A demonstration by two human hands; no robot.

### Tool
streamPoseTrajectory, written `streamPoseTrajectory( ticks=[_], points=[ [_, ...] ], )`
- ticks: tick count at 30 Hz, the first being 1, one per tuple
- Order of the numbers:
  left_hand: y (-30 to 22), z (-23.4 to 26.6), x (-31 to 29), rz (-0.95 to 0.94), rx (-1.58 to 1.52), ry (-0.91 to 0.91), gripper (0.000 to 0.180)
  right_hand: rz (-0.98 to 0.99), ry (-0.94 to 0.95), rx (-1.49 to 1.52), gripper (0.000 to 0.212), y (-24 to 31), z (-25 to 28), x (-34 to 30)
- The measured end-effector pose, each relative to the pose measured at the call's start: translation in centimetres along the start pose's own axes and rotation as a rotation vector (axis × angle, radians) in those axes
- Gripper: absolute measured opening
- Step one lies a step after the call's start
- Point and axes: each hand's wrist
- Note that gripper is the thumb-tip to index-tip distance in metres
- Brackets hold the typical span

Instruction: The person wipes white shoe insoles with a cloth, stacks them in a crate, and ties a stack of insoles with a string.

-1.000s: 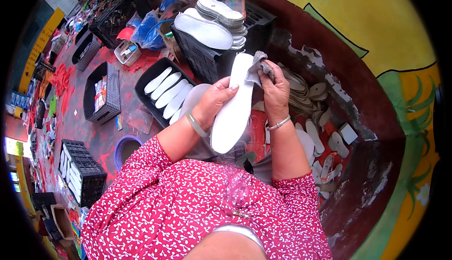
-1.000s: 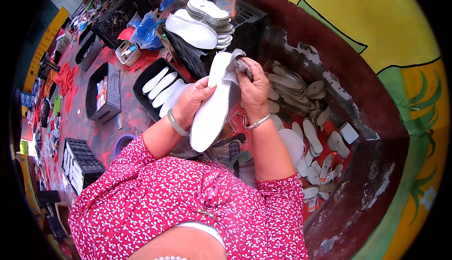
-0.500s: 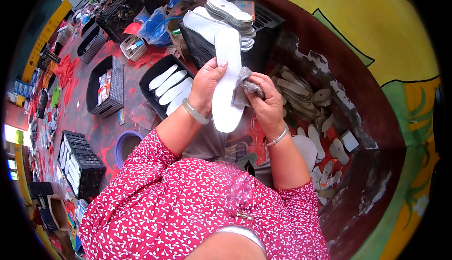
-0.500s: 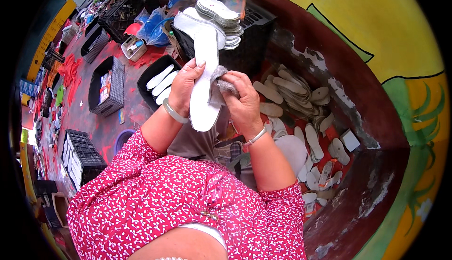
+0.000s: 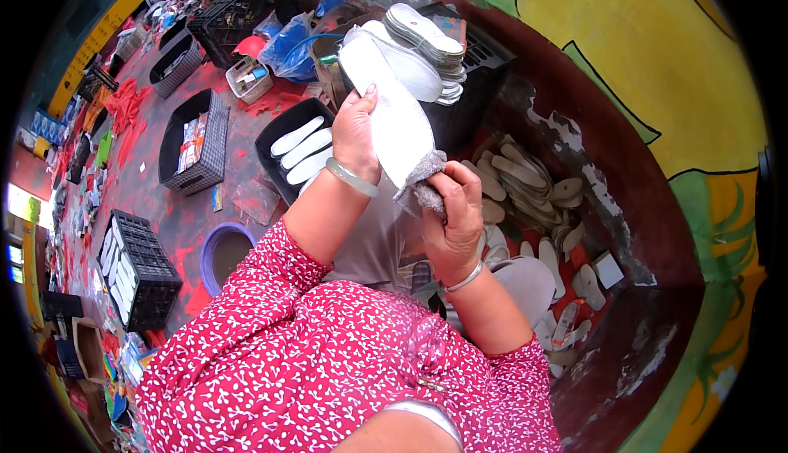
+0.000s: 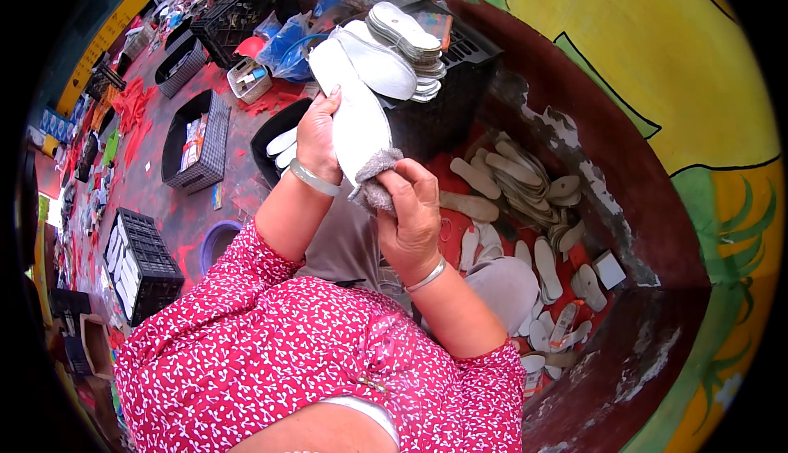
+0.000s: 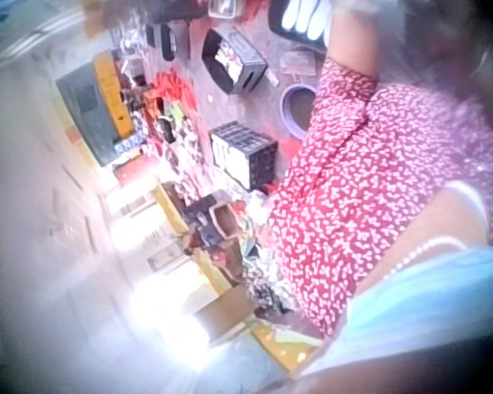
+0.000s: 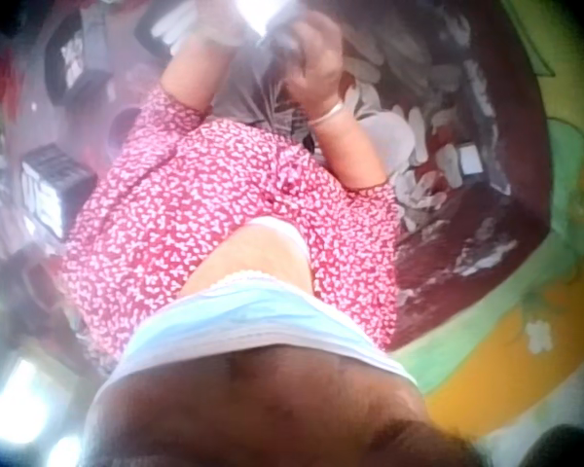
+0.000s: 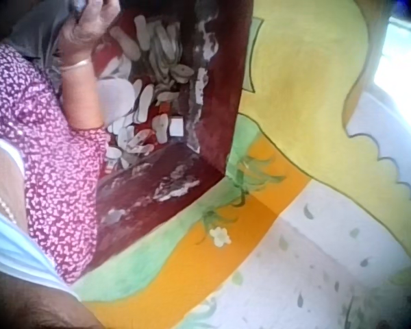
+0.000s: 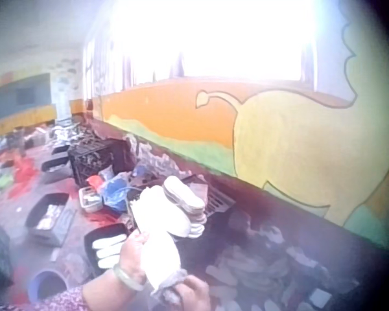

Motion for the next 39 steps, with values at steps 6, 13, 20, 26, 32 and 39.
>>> streamPoseTrajectory(
  ticks=[6,13,20,26,32,39],
  points=[
    [0.8,1.1,0.9,0.166,0.046,-0.095,0.031,0.373,-0.019,-0.415,0.032,-0.2,-0.7,-0.7],
    [2.2,1.4,0.5,0.069,0.059,-0.117,0.029,0.386,0.027,-0.578,0.035,-0.8,0.7,0.5],
    [1.1,-1.0,-1.4,0.079,-0.030,-0.024,0.032,-0.081,-0.159,-0.021,0.032,-1.7,2.3,0.7],
    [1.8,-1.6,-1.3,0.041,-0.112,0.080,0.033,-0.528,-0.277,0.982,0.027,-1.0,1.3,0.6],
    [1.3,-0.6,-0.2,-0.090,0.011,-0.049,0.032,-0.036,-0.103,0.135,0.042,-0.7,1.8,0.6],
    [1.7,-0.5,-1.6,0.052,0.276,0.044,0.040,0.362,0.096,-0.172,0.030,0.4,1.5,1.0]
  ],
)
Point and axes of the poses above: each hand's wrist, its own x-axis towards the middle knuckle, its own z-axis out of the back of the hand, y = z × x, and after that the axes turned 5 degrees about y, right-handed
